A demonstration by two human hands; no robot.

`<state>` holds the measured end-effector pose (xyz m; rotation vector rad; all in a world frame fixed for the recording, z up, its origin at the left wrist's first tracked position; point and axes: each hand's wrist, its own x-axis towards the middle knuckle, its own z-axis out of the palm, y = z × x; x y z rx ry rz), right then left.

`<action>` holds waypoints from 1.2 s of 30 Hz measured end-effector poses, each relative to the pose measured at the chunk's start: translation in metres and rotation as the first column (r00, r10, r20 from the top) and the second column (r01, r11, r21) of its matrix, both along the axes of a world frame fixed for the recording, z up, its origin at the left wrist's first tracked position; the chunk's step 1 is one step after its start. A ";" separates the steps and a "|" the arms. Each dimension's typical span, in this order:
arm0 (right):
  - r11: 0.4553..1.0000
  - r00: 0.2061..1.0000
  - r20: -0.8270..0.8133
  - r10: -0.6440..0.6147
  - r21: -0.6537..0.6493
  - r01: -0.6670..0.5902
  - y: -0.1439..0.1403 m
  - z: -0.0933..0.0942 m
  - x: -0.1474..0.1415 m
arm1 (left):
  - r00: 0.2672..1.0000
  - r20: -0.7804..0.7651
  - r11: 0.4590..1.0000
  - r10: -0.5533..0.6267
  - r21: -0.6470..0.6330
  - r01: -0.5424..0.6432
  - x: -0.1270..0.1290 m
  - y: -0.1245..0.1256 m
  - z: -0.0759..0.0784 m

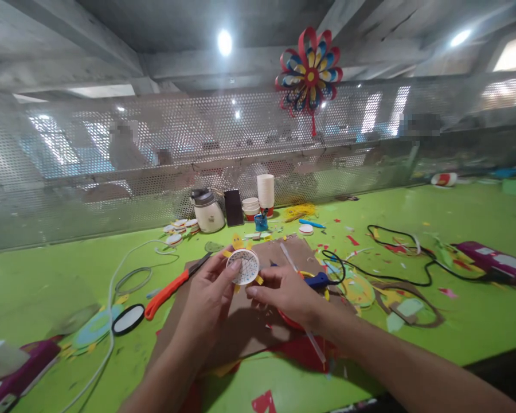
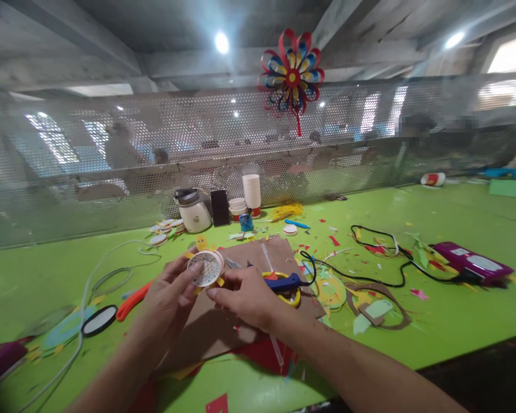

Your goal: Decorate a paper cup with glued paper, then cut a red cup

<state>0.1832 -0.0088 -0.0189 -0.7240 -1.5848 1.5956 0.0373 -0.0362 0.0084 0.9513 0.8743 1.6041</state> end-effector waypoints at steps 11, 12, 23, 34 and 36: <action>0.999 0.999 -0.011 -0.034 0.029 0.034 0.004 -0.004 0.000 | 0.998 -0.028 0.995 -0.053 -0.083 0.050 0.001 -0.001 0.005; 0.998 0.999 -0.001 -0.033 0.045 0.033 0.004 -0.004 0.001 | 0.999 -0.023 0.995 -0.048 -0.087 0.046 0.001 -0.001 0.005; 0.992 0.993 0.086 -0.083 0.105 0.074 0.004 0.002 0.005 | 0.998 -0.050 0.993 -0.026 -0.113 0.021 -0.002 -0.001 0.004; 0.933 0.961 0.049 -0.272 0.259 0.251 0.014 0.012 0.018 | 0.995 -0.081 0.995 -0.053 -0.084 0.046 -0.004 0.004 -0.001; 0.924 0.960 0.025 -0.279 0.277 0.262 0.014 0.012 0.018 | 0.993 -0.109 0.997 -0.046 -0.074 0.038 -0.004 0.004 -0.003</action>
